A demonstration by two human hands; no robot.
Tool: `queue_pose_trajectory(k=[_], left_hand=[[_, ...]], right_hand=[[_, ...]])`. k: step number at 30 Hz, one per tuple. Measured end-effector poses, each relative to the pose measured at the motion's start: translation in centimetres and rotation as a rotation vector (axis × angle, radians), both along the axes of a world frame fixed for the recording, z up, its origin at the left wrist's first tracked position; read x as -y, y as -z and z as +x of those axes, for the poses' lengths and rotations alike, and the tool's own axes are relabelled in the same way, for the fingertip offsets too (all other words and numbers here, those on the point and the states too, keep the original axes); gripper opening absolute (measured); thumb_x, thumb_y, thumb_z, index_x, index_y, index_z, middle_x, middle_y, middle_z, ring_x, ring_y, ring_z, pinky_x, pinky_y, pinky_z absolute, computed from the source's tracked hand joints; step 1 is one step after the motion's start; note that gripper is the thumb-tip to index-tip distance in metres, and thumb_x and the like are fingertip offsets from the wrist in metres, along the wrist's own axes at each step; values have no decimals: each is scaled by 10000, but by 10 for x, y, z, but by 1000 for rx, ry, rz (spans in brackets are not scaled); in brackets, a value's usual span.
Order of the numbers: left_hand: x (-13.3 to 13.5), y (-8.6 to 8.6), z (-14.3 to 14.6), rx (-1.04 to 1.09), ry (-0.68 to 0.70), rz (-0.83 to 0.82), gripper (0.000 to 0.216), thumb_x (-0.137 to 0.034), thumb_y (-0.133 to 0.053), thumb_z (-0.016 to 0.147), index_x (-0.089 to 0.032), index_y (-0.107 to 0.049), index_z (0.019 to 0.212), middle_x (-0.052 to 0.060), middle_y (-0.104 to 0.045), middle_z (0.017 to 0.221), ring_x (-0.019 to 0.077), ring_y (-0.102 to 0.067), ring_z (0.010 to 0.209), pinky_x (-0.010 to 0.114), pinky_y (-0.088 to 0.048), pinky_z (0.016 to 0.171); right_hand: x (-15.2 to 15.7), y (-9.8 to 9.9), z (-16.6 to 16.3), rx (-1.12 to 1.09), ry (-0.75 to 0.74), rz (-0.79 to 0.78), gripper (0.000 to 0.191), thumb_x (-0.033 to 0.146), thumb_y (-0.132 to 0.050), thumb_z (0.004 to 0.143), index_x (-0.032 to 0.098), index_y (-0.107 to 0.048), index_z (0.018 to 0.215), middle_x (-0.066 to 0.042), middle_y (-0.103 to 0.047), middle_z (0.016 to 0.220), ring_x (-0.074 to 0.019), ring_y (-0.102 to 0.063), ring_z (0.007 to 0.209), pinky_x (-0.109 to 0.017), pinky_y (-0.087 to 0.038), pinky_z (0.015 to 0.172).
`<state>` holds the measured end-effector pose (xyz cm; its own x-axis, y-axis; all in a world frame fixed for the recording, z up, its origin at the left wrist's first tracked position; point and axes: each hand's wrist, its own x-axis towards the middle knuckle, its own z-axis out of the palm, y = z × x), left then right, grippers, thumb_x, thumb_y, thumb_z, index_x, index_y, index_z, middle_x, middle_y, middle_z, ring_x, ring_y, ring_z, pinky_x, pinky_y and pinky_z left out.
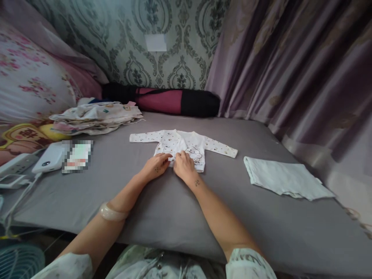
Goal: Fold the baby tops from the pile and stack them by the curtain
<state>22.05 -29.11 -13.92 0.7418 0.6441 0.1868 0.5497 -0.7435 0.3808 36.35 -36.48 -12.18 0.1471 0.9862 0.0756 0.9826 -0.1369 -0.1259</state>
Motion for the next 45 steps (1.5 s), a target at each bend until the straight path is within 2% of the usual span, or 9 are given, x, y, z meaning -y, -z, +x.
queue_pose_trajectory(k=[10, 15, 18, 22, 25, 30, 34, 38, 45], left_hand=[[-3, 5, 5, -15, 3, 39, 521, -252, -419, 928, -285, -360, 1445, 42, -646, 1055, 196, -615, 979, 270, -471, 784], [-4, 4, 8, -55, 0, 34, 366, -240, -391, 932, -270, -592, 1236, 52, -625, 1022, 199, -620, 960, 267, -471, 745], [-4, 4, 8, -60, -3, 28, 311, -264, -401, 936, -268, -656, 1113, 44, -629, 1039, 192, -621, 956, 259, -467, 735], [-3, 3, 10, -74, -47, 39, 303, -299, -392, 946, -274, -659, 1087, 37, -640, 1045, 192, -625, 953, 252, -463, 700], [2, 1, 12, -88, -81, 47, 294, -279, -405, 929, -268, -663, 1069, 39, -645, 1040, 192, -628, 954, 248, -461, 692], [4, -14, 13, -150, -106, 9, 334, -189, -443, 834, -255, -694, 1045, 43, -670, 1043, 186, -648, 867, 252, -460, 690], [-17, -34, 21, -249, -43, -155, 327, -187, -500, 774, -212, -713, 1022, 46, -717, 917, 185, -651, 795, 248, -463, 701], [-47, -40, 47, -197, -170, -159, 301, -198, -462, 818, -165, -722, 965, 74, -727, 876, 192, -655, 814, 263, -473, 744], [-70, -21, 98, -218, -432, -228, 312, -399, -584, 816, -175, -671, 1014, 104, -706, 1062, 246, -633, 1008, 333, -460, 839]], right_hand=[[2, -3, -4, -67, -39, 62, 299, 210, -346, 967, 182, -602, 1119, -99, -610, 1130, -213, -525, 1101, -295, -430, 853], [4, -10, 2, -97, -130, -7, 311, 258, -356, 976, 179, -645, 1061, -95, -640, 1098, -218, -549, 1075, -300, -429, 867], [0, -12, 20, -121, -33, -5, 347, 212, -312, 975, 177, -647, 1062, -96, -657, 1085, -207, -570, 1049, -294, -423, 878], [-5, 2, 45, -44, 195, 105, 465, 240, -308, 971, 48, -437, 1374, -195, -428, 1446, -263, -359, 1345, -365, -288, 1073], [-6, 19, 53, -38, 265, 26, 628, 390, -273, 985, 0, -254, 1477, -194, -187, 1573, -297, -141, 1448, -422, -150, 1147], [-7, 31, 55, -85, 275, -95, 711, 492, -182, 980, 14, -202, 1505, -154, -152, 1587, -282, -77, 1462, -427, -85, 1162], [-8, 27, 54, -110, 294, -122, 710, 496, -175, 978, 27, -189, 1513, -142, -129, 1593, -272, -55, 1465, -454, -46, 1164], [-9, 24, 50, -114, 288, -100, 711, 489, -182, 981, 17, -175, 1513, -146, -117, 1593, -270, -52, 1466, -468, 10, 1164], [-8, 28, 48, -154, 269, -65, 688, 483, -207, 984, 30, -237, 1501, -151, -156, 1586, -264, -89, 1462, -445, -7, 1164]])
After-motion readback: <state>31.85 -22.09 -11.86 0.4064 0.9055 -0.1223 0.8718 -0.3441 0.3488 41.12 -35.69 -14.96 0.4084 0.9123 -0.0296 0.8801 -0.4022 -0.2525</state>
